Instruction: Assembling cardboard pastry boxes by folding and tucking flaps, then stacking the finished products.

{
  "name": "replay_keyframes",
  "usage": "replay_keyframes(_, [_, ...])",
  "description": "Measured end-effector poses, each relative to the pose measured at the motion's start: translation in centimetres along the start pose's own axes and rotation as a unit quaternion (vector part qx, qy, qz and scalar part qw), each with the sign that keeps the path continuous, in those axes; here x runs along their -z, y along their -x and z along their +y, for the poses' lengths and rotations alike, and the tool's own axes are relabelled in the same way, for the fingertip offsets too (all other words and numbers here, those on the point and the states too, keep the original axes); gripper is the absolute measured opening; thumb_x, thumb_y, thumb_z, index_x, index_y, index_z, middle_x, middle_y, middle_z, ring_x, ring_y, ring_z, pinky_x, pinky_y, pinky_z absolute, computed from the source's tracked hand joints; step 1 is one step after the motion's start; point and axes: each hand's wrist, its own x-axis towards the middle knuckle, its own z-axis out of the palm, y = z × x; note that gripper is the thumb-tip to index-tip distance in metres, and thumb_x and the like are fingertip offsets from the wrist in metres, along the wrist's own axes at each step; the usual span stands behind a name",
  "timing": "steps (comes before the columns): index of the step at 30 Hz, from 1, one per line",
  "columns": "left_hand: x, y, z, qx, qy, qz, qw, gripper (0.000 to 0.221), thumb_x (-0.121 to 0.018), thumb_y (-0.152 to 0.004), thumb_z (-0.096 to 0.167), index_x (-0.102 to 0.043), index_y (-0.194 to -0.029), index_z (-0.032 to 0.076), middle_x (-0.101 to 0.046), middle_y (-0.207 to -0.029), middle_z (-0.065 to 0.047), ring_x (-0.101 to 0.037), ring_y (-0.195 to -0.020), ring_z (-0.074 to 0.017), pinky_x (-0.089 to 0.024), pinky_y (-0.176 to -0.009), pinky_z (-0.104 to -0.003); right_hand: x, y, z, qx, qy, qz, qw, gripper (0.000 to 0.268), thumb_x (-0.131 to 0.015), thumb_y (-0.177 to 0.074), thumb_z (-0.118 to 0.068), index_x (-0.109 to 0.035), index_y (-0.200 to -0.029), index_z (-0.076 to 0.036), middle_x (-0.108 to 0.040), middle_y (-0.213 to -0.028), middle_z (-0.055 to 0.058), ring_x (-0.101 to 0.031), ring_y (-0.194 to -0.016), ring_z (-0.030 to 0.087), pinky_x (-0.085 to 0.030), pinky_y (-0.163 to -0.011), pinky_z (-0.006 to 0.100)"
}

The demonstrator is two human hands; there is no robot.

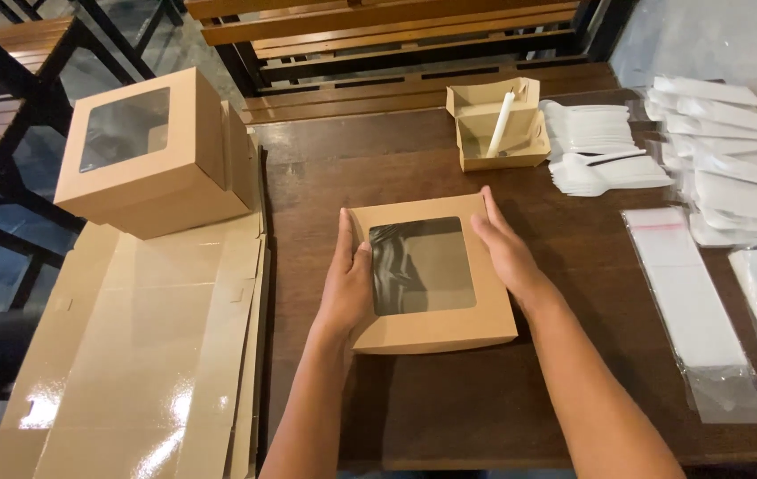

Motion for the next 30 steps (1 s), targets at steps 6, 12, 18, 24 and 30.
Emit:
replay_keyframes(6, [-0.3, -0.7, -1.1, -0.008, 0.043, 0.005, 0.999, 0.065, -0.033, -0.106, 0.022, -0.008, -0.166, 0.022, -0.011, -0.173, -0.007, -0.010, -0.159, -0.0253, -0.013, -0.127, -0.044, -0.5, 7.3, 0.5, -0.046, -0.003, -0.027, 0.999, 0.095, -0.040, -0.093, -0.060, 0.008, -0.164, -0.020, 0.011, -0.173, 0.005, 0.007, -0.159, 0.021, 0.003, -0.125, 0.045])
replay_keyframes(12, [-0.5, -0.1, -0.8, 0.032, 0.073, 0.021, 0.997, 0.067, -0.030, -0.102, 0.026, -0.007, -0.164, 0.017, -0.008, -0.174, -0.001, -0.007, -0.160, -0.0170, -0.009, -0.127, -0.037, -2.6, 10.7, 4.0, -0.055, 0.055, 0.139, 0.987, 0.078, -0.035, -0.093, -0.052, -0.016, -0.163, -0.023, -0.014, -0.174, -0.002, -0.011, -0.160, 0.013, -0.009, -0.127, 0.037])
replay_keyframes(18, [-3.0, 5.2, -0.1, 0.026, 0.054, 0.114, 0.992, 0.073, -0.035, -0.101, 0.029, -0.006, -0.165, 0.008, -0.016, -0.170, -0.018, -0.017, -0.157, -0.0305, -0.018, -0.125, -0.044, -0.7, 6.6, 3.7, 0.042, 0.047, 0.223, 0.973, 0.060, -0.035, -0.102, -0.036, -0.045, -0.152, -0.005, -0.046, -0.158, 0.017, -0.039, -0.150, 0.028, -0.026, -0.124, 0.043])
replay_keyframes(24, [-1.3, 6.1, -2.2, -0.147, -0.108, 0.239, 0.954, 0.085, -0.061, -0.097, 0.012, -0.009, -0.162, -0.003, 0.000, -0.166, -0.032, 0.003, -0.155, -0.0483, -0.001, -0.124, -0.059, 2.3, 3.6, 1.7, 0.042, 0.051, 0.142, 0.988, 0.053, -0.041, -0.108, -0.035, -0.052, -0.147, -0.002, -0.038, -0.161, 0.025, -0.027, -0.154, 0.040, -0.016, -0.126, 0.053])
replay_keyframes(30, [3.1, 0.3, -4.3, -0.184, -0.057, 0.046, 0.980, 0.067, -0.062, -0.100, 0.020, -0.035, -0.157, -0.002, -0.033, -0.159, -0.035, -0.023, -0.150, -0.0487, -0.019, -0.124, -0.058, 2.8, 1.3, 1.9, 0.040, 0.005, 0.096, 0.995, 0.046, -0.046, -0.104, -0.025, -0.056, -0.144, -0.003, -0.035, -0.165, 0.021, -0.024, -0.156, 0.035, -0.015, -0.128, 0.049])
